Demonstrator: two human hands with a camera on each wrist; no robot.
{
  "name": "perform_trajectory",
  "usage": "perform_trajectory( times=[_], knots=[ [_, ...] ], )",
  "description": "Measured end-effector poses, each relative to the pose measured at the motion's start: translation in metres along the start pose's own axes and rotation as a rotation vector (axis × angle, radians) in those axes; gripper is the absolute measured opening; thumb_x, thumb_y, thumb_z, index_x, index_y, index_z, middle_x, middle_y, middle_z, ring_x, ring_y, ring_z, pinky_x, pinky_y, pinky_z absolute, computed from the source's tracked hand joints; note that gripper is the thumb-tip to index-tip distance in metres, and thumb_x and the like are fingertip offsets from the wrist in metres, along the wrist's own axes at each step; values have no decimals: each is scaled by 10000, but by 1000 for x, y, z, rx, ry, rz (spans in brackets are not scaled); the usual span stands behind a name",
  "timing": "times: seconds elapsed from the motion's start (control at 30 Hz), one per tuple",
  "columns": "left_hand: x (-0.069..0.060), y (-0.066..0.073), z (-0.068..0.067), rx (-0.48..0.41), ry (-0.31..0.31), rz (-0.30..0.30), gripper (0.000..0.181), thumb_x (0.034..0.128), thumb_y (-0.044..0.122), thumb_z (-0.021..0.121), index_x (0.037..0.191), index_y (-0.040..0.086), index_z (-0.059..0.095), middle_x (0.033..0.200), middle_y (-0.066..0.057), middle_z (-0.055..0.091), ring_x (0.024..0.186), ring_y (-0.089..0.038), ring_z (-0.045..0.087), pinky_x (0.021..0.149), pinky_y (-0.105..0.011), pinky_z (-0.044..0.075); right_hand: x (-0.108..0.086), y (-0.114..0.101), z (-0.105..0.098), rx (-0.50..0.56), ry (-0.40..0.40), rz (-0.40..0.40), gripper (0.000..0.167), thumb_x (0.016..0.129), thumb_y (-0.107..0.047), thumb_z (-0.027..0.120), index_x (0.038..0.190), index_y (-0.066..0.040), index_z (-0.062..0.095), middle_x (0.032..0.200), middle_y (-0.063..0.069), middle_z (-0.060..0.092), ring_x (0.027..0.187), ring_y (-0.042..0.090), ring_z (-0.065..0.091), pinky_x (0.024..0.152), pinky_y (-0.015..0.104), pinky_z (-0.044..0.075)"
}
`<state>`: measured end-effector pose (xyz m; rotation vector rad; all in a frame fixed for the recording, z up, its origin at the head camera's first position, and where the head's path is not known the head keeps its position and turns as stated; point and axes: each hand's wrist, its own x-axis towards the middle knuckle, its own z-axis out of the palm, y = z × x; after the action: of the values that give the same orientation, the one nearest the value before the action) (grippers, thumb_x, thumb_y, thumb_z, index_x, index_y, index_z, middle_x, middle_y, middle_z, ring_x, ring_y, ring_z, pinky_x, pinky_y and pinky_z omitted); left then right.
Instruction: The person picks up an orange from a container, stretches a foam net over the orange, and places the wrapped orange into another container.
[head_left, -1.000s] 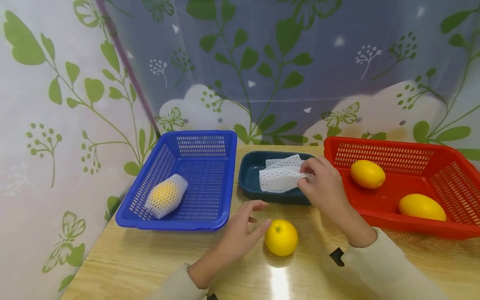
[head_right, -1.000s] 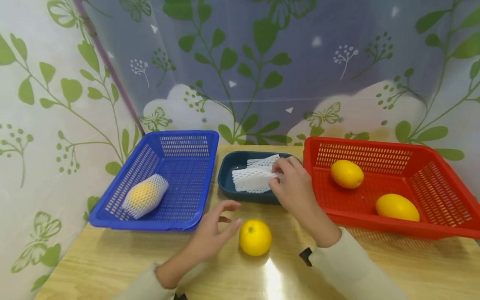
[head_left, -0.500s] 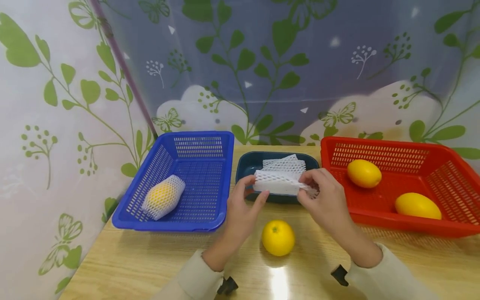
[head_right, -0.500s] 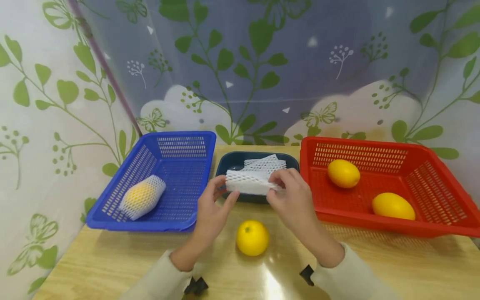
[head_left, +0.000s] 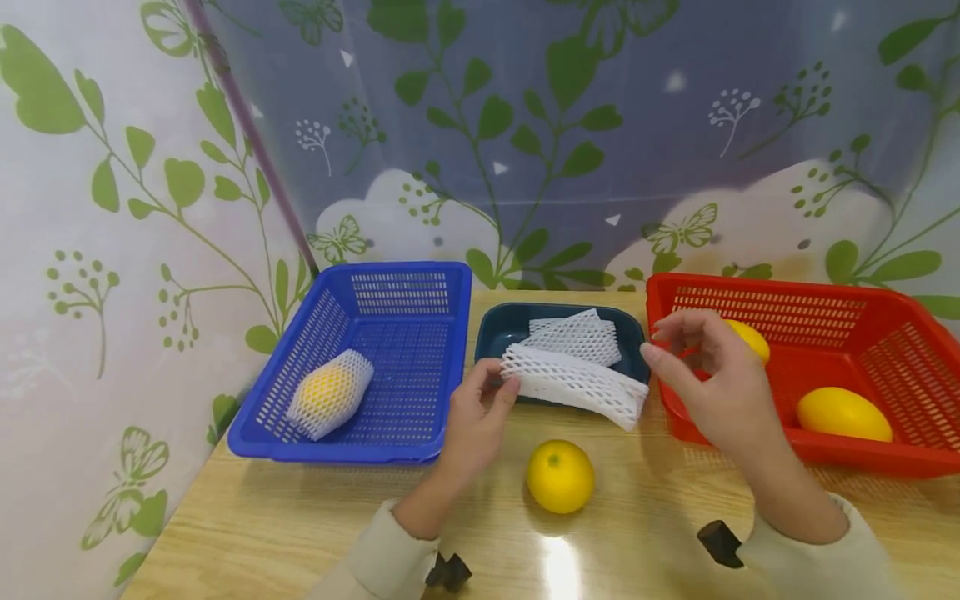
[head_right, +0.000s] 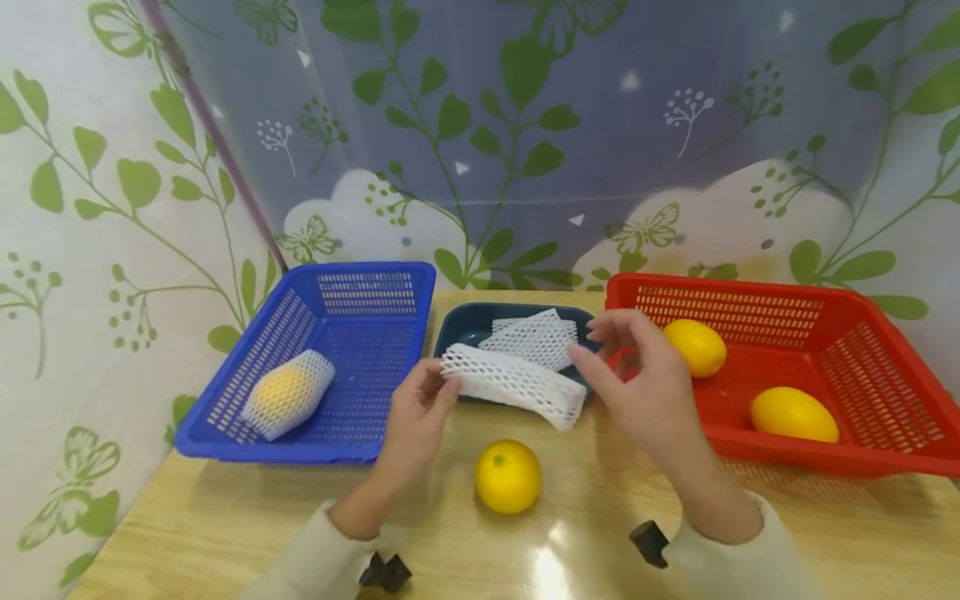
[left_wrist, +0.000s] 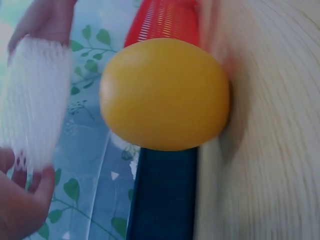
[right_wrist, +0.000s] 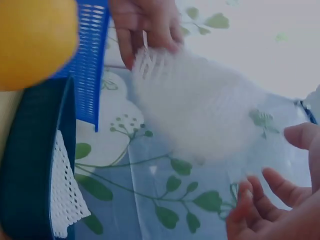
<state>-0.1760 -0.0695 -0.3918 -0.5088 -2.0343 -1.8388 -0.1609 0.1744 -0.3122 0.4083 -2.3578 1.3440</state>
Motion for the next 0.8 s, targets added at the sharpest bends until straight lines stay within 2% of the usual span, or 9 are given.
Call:
perform_trajectory(
  times=[0.07, 0.13, 0.27, 0.33, 0.37, 0.47, 0.53, 0.67, 0.8],
  knots=[
    [0, 2, -4, -93, -75, -41, 151, 971, 35, 560, 1084, -64, 545, 1038, -148, 612, 958, -157, 576, 879, -249, 517, 6, 4, -4, 114, -78, 41, 223, 986, -180, 577, 1182, -77, 556, 1048, 5, 586, 923, 118, 558, 759, 118, 485],
    [0, 4, -7, -238, -174, -77, 174, 985, 85, 546, 1107, -37, 527, 1062, -93, 600, 975, -132, 572, 897, -249, 515, 12, 10, -2, 277, -197, 88, 199, 1032, -220, 478, 1184, -119, 558, 1080, -7, 585, 976, 139, 572, 795, 165, 513],
    [-1, 3, -10, -567, -382, -172, 202, 973, 228, 556, 1137, 117, 515, 1075, 22, 579, 982, -95, 568, 881, -241, 519, 16, 22, 16, 673, -470, 248, 284, 1064, -314, 370, 1140, -169, 602, 1078, 7, 626, 980, 164, 603, 834, 248, 534],
    [-2, 0, -9, -681, -470, -222, 181, 974, 227, 562, 1133, 168, 499, 1068, 40, 572, 973, -81, 557, 838, -211, 516, 13, 27, 27, 818, -584, 321, 346, 1072, -329, 324, 1126, -157, 619, 1062, 10, 654, 969, 160, 616, 861, 274, 532],
    [-2, -1, -9, -710, -507, -251, 175, 974, 225, 563, 1128, 178, 494, 1065, 46, 571, 966, -74, 555, 809, -198, 512, 11, 28, 32, 862, -632, 354, 368, 1073, -345, 312, 1123, -158, 625, 1057, 8, 666, 967, 154, 621, 872, 274, 526],
    [-4, -5, -9, -734, -583, -310, 146, 999, 158, 542, 1131, 161, 481, 1067, 41, 579, 958, -66, 556, 759, -183, 505, 4, 31, 44, 910, -749, 386, 407, 1075, -363, 272, 1130, -161, 621, 1075, -14, 673, 984, 142, 619, 902, 274, 509],
    [-6, -5, -8, -731, -609, -344, 133, 1010, 141, 522, 1133, 145, 472, 1077, 34, 585, 970, -69, 568, 761, -186, 511, 1, 32, 48, 917, -791, 395, 411, 1075, -362, 266, 1131, -171, 626, 1090, -18, 673, 989, 141, 616, 906, 268, 504],
    [-7, -4, -9, -674, -623, -367, 133, 1009, 101, 519, 1133, 100, 473, 1064, 25, 610, 953, -72, 587, 750, -187, 518, -4, 33, 51, 936, -822, 381, 397, 1075, -346, 286, 1115, -168, 638, 1066, -17, 679, 962, 134, 615, 886, 254, 508],
    [-8, -3, -12, -594, -643, -381, 153, 1002, 60, 517, 1149, 46, 476, 1036, 18, 635, 915, -78, 609, 742, -198, 530, -9, 36, 53, 978, -835, 312, 370, 1076, -278, 326, 1085, -154, 674, 1031, -29, 686, 931, 116, 616, 864, 236, 510]
  ],
)
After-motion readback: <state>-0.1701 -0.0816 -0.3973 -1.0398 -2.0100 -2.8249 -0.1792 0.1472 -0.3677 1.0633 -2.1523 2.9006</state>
